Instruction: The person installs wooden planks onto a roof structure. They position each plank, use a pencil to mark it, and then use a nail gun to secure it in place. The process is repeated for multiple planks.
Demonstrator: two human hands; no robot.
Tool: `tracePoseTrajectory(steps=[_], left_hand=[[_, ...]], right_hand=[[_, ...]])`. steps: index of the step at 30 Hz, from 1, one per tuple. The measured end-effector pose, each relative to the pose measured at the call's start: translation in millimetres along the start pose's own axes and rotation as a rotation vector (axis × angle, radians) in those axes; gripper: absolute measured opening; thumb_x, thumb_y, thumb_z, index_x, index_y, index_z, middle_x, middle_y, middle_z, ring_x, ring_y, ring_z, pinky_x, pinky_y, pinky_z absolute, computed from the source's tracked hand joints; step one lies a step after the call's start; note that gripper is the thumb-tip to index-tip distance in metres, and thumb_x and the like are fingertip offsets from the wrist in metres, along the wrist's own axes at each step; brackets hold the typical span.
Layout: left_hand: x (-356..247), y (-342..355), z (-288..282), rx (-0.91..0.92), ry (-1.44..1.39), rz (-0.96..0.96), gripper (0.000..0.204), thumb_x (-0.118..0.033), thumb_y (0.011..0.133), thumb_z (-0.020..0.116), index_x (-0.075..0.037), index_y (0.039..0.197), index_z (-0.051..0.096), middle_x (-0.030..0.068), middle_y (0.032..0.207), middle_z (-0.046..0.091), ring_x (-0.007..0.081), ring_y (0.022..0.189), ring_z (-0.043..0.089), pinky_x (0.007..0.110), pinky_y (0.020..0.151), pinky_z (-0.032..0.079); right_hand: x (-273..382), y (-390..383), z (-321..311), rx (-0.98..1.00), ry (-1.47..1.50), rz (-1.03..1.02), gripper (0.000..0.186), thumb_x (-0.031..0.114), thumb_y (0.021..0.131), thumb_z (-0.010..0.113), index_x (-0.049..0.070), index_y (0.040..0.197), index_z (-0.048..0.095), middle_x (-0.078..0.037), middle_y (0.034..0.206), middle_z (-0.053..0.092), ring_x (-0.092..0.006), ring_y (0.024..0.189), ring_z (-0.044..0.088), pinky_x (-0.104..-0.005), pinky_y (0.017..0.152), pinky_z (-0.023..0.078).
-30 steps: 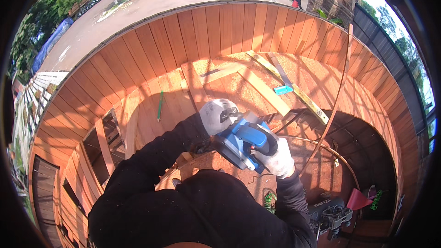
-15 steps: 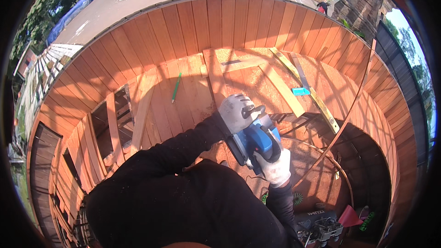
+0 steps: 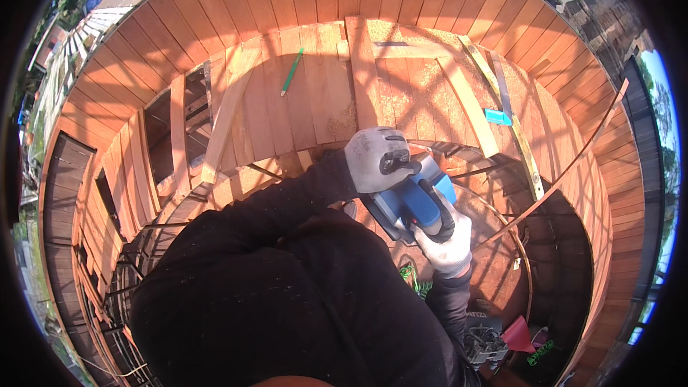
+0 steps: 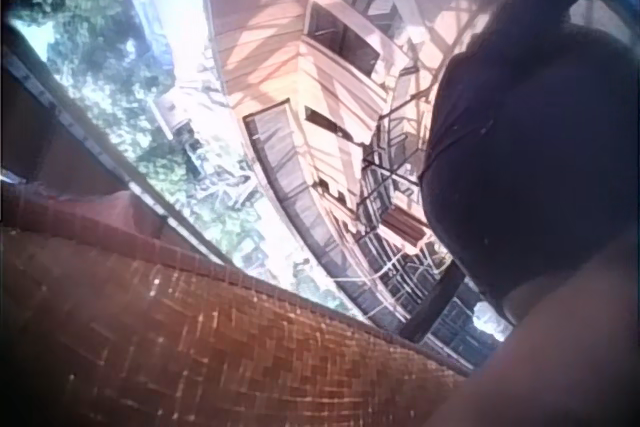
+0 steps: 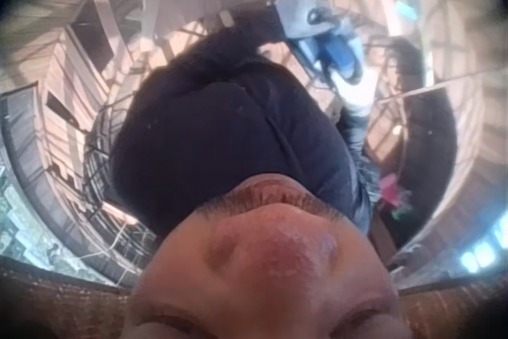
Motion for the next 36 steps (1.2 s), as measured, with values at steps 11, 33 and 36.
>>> tracePoseTrajectory(steps=[11,33,36], left_hand=[[23.6,-28.5,5.3,-0.224,-0.140,-0.227,0.017,-0.017,0.078,0.075,-0.004,0.076,0.064,0.0120,0.074,0.061,0.0323,0.071,0.061,0.040,0.066,0.049],[100.3,-142.4,-108.7,-0.143,0.648,-0.292,0.046,-0.030,0.087,0.066,-0.006,0.126,0.058,0.0154,0.121,0.061,0.0328,0.113,0.058,0.044,0.099,0.044],[59.0,-70.7,30.7,0.150,0.472,-0.023,0.059,-0.033,0.085,0.066,-0.005,0.135,0.051,0.0170,0.133,0.055,0.0330,0.126,0.049,0.045,0.109,0.036]], right_hand=[[-0.9,8.8,6.5,0.103,-0.308,-0.198,0.060,0.013,0.076,0.076,0.001,0.132,0.056,-0.019,0.115,0.068,-0.0328,0.096,0.071,-0.0366,0.086,0.055],[-61.8,-146.4,-31.1,-0.499,-0.370,0.238,0.045,0.005,0.075,0.077,-0.002,0.117,0.061,-0.013,0.101,0.070,-0.0187,0.092,0.067,-0.0312,0.085,0.052],[-69.3,-170.3,-40.2,-0.562,-0.306,0.368,0.047,0.000,0.075,0.077,-0.004,0.119,0.060,-0.012,0.106,0.069,-0.0161,0.097,0.065,-0.0296,0.088,0.051]])
Point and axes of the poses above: each hand's wrist, its own y-axis towards the middle knuckle, its own z-axis out of the palm, x = y × z, the point moved 7 cm from there along y, towards the middle knuckle
